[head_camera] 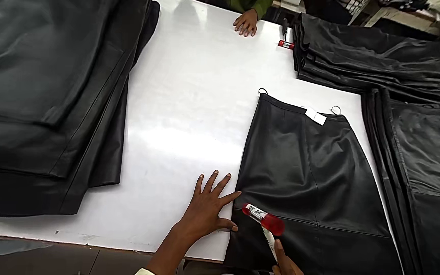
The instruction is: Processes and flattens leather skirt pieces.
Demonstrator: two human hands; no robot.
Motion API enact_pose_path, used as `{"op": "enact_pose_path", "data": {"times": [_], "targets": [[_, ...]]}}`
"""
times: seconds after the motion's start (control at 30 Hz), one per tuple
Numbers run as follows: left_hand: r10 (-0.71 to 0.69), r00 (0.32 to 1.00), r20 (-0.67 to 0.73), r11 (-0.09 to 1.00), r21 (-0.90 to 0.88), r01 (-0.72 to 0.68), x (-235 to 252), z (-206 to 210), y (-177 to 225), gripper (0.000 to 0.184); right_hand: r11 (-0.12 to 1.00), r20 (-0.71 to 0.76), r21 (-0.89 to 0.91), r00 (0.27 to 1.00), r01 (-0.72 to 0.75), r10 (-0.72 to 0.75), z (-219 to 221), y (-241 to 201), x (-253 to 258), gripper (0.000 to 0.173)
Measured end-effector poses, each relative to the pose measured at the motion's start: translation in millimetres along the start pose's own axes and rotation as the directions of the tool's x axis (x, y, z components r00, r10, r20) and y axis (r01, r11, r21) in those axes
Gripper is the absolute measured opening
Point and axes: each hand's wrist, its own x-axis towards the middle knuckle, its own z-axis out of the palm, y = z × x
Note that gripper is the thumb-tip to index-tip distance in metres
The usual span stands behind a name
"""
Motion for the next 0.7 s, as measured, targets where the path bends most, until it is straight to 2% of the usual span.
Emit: {"op": "enact_pose_path", "data": {"times": [0.1, 0.2, 0.23, 0.37, 0.47, 0.5, 0.6, 0.7], "targets": [[0.000, 1.000, 0.006, 1.000, -0.003, 0.000, -0.2, -0.6, -1.0, 0.084, 0.997, 0.118, -0.038, 0.990, -0.074, 0.078, 5.1, 9.6, 4.6, 0.045], [0.004, 1.000, 0.003, 1.000, -0.006, -0.004, 1.2, -1.4, -1.6, 0.083, 0.998, -0.057, 0.059, 0.998, -0.024, 0.028, -3.2, 3.5, 11.6, 0.048], [0.002, 1.000, -0.002, 1.000, -0.003, -0.002, -0.2, 0.0, -0.7, 0.083, 0.998, -0.076, 0.062, 0.997, -0.024, 0.028, -5.9, -0.6, 12.6, 0.049], [0.006, 1.000, 0.014, 1.000, 0.028, -0.007, -0.2, -1.2, -0.4, 0.085, 0.994, 0.128, 0.022, 0.986, -0.110, 0.107, -3.4, 2.4, 21.9, 0.047], [-0.001, 1.000, 0.026, 1.000, 0.002, 0.001, -0.2, -2.7, 0.2, 0.085, 0.995, -0.022, 0.086, 0.998, -0.052, 0.054, -13.0, -6.0, 24.2, 0.049], [-0.003, 1.000, 0.023, 1.000, -0.002, 0.003, -1.3, -1.5, 0.4, 0.085, 0.995, -0.031, 0.079, 0.998, -0.053, 0.055, -12.4, -7.9, 22.9, 0.049], [0.002, 1.000, 0.027, 1.000, 0.001, -0.002, -0.6, -0.8, -1.3, 0.086, 0.994, 0.113, 0.004, 0.987, -0.111, 0.110, 0.1, 2.3, 20.7, 0.047], [-0.010, 0.999, 0.046, 1.000, -0.011, 0.010, 2.1, -4.3, -1.0, 0.087, 0.996, 0.012, 0.055, 0.998, -0.066, 0.065, -6.3, 0.5, 18.9, 0.047]]}}
